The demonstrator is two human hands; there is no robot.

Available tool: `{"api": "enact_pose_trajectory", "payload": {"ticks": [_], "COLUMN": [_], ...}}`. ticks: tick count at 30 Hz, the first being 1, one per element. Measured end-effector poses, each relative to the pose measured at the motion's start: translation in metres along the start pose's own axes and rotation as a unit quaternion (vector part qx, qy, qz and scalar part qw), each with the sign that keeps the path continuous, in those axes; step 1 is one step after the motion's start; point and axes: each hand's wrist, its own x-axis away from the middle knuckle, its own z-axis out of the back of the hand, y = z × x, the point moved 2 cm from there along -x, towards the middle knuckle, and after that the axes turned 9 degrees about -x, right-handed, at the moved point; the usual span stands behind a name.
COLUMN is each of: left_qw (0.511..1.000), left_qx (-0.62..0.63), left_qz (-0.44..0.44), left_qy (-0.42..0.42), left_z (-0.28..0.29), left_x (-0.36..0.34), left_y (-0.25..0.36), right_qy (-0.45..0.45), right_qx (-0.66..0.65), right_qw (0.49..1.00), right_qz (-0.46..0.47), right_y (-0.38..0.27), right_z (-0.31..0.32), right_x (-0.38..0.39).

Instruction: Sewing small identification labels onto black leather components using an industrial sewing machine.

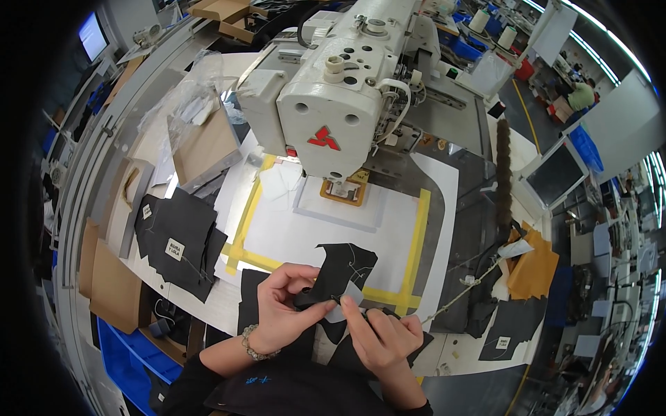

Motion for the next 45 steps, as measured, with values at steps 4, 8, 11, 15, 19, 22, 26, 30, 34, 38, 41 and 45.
{"api": "enact_pose_trajectory", "payload": {"ticks": [4, 8, 11, 15, 19, 22, 26, 30, 34, 38, 41, 45], "left_qw": [1.000, 0.999, 1.000, 0.999, 0.999, 0.999, 0.999, 0.999, 0.998, 0.998, 0.998, 0.998], "left_qx": [0.006, -0.021, -0.012, -0.006, -0.011, -0.006, -0.009, -0.009, -0.019, -0.032, -0.018, -0.012], "left_qz": [-0.001, -0.024, -0.028, -0.028, -0.041, -0.039, -0.044, -0.046, -0.059, -0.059, -0.063, -0.058], "left_qy": [0.003, 0.004, 0.006, 0.014, 0.015, 0.012, 0.010, 0.011, 0.010, -0.019, -0.016, -0.012], "left_z": [0.001, 0.002, 0.001, 0.000, 0.000, 0.000, 0.001, 0.000, 0.000, -0.004, -0.003, 0.000], "left_x": [0.000, 0.001, 0.001, 0.000, 0.000, 0.000, 0.000, 0.000, 0.001, 0.003, 0.002, -0.001], "left_y": [0.001, 0.004, 0.007, 0.008, 0.007, 0.007, 0.004, 0.004, 0.001, 0.000, 0.001, 0.002], "right_qy": [-0.001, 0.023, 0.020, 0.020, 0.019, 0.015, 0.018, 0.019, -0.006, 0.010, 0.026, 0.055], "right_qx": [-0.001, -0.060, -0.136, -0.100, -0.067, -0.054, -0.041, -0.029, -0.044, -0.024, -0.018, -0.031], "right_qw": [1.000, 0.998, 0.988, 0.993, 0.996, 0.997, 0.998, 0.999, 0.998, 0.999, 0.999, 0.998], "right_qz": [0.009, -0.012, -0.068, -0.061, -0.049, -0.043, -0.033, -0.027, -0.043, -0.031, -0.019, -0.019], "right_y": [0.001, 0.004, 0.005, 0.005, 0.004, 0.002, 0.001, 0.001, -0.004, -0.002, 0.001, 0.003], "right_z": [-0.001, -0.003, 0.001, 0.002, 0.004, 0.004, 0.004, 0.005, 0.009, 0.007, 0.006, 0.006], "right_x": [0.000, 0.001, 0.004, 0.001, 0.002, 0.001, 0.001, 0.002, -0.003, 0.000, 0.005, 0.009]}}
